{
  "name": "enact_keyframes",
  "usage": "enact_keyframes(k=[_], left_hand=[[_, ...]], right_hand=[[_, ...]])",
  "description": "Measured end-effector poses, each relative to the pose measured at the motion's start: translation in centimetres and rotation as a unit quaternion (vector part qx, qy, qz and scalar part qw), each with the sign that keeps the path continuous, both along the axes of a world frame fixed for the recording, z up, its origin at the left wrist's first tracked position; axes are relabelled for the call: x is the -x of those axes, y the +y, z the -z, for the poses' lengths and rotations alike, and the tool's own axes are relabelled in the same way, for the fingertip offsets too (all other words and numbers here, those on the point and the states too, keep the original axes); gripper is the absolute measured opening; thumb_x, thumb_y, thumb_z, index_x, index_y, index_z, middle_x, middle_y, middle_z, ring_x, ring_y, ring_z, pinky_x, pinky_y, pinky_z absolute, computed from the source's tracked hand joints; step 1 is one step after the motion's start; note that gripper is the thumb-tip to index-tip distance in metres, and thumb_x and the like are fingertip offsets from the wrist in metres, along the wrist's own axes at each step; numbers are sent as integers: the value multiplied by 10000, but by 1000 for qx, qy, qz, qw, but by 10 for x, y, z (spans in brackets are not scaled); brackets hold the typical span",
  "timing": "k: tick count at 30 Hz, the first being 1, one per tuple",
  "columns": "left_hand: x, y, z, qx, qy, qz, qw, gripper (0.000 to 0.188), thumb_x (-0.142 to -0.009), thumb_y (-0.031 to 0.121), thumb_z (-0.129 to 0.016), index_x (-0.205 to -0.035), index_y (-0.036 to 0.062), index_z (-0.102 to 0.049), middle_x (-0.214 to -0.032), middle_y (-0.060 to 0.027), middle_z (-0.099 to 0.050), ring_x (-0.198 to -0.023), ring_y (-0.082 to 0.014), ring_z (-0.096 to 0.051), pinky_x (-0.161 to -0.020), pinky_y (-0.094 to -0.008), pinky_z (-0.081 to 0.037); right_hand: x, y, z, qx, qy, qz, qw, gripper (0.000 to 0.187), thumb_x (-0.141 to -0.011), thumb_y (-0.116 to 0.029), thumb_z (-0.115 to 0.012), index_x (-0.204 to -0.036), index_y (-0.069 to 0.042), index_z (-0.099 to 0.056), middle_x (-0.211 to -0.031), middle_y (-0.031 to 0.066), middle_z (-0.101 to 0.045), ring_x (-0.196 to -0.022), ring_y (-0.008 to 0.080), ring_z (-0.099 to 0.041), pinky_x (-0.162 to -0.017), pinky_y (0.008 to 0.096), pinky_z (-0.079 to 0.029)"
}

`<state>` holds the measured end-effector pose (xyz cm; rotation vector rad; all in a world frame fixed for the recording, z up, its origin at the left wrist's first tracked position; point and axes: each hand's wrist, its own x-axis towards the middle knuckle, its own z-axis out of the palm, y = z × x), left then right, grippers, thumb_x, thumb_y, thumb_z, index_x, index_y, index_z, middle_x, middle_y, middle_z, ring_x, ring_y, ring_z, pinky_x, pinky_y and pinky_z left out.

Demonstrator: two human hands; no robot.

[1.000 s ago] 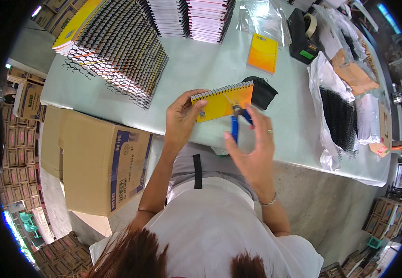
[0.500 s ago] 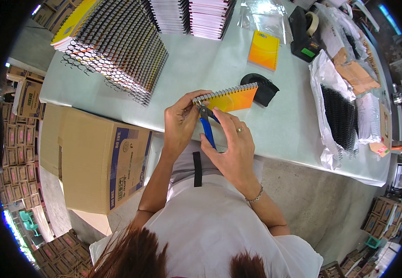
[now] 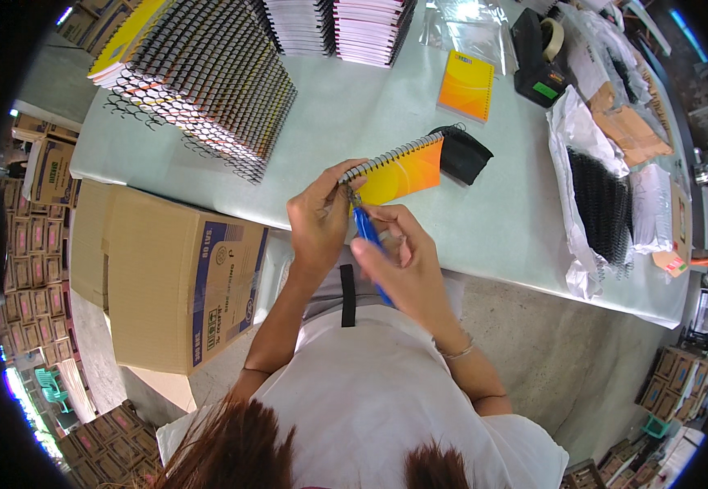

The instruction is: The person threads a metal spiral coil through the holes of a notebook cover and pages, trims the excess wire using blue pliers, and repeats this for multiple notebooks from a stack.

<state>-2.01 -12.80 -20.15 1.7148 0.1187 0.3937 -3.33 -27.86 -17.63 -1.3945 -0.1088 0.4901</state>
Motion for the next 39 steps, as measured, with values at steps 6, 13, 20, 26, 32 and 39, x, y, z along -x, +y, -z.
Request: enact_keyframes(k=[6, 13, 20, 26, 32, 39], left_hand=[[8, -5, -13, -35, 12, -7, 999, 356, -919, -86, -534, -1217, 12, -704, -985, -125, -749, -793, -113, -667, -721, -256, -534], [26, 34, -116, -139, -99, -91, 981, 310, -950, -49, -613, -1241, 16, -697, -1023, -170, -730, -888, -123, -706, -738, -274, -567], [-1, 134, -247, -206, -273, -158, 926, 311, -1032, 233, -556, -1247, 55, -695, -1048, -72, -649, -947, -136, -627, -879, -250, -501], [-74, 211, -297, -141, -212, -9, 967, 346, -1066, 192, -503, -1343, -2, -576, -1161, -68, -670, -1004, -134, -637, -881, -270, -519], [-140, 218, -316, -324, -113, 90, 935, 415, -891, 121, -432, -1173, 7, -714, -1091, -88, -691, -1015, -194, -623, -953, -290, -474], [-168, 194, -277, -510, -27, 194, 838, 417, -922, 207, -424, -1111, 33, -752, -1145, -157, -699, -1131, -284, -617, -1067, -367, -437]], right_hand=[[-23, -30, -32, -203, 246, -156, 935, 513, -942, -308, -726, -1316, -16, -530, -1136, 83, -599, -945, 153, -608, -774, 279, -529], [-66, -108, -16, 294, -148, 113, 937, 451, -945, -190, -689, -1353, -64, -543, -1099, 56, -576, -1022, 160, -569, -947, 293, -454], [-105, -179, 59, 462, -334, 196, 798, 469, -964, -196, -671, -1386, -48, -530, -1343, 181, -554, -1269, 325, -528, -1098, 411, -396], [-100, -158, 31, 440, -307, 187, 823, 438, -969, -198, -666, -1366, -49, -557, -1348, 157, -553, -1288, 315, -505, -1118, 393, -378], [-112, -145, 8, 434, -315, 175, 825, 414, -967, -208, -668, -1347, -69, -581, -1353, 146, -565, -1291, 322, -507, -1105, 397, -391], [-124, -136, -2, 408, -355, 162, 825, 345, -945, -192, -681, -1262, -64, -642, -1251, 143, -640, -1221, 326, -577, -1069, 394, -421]])
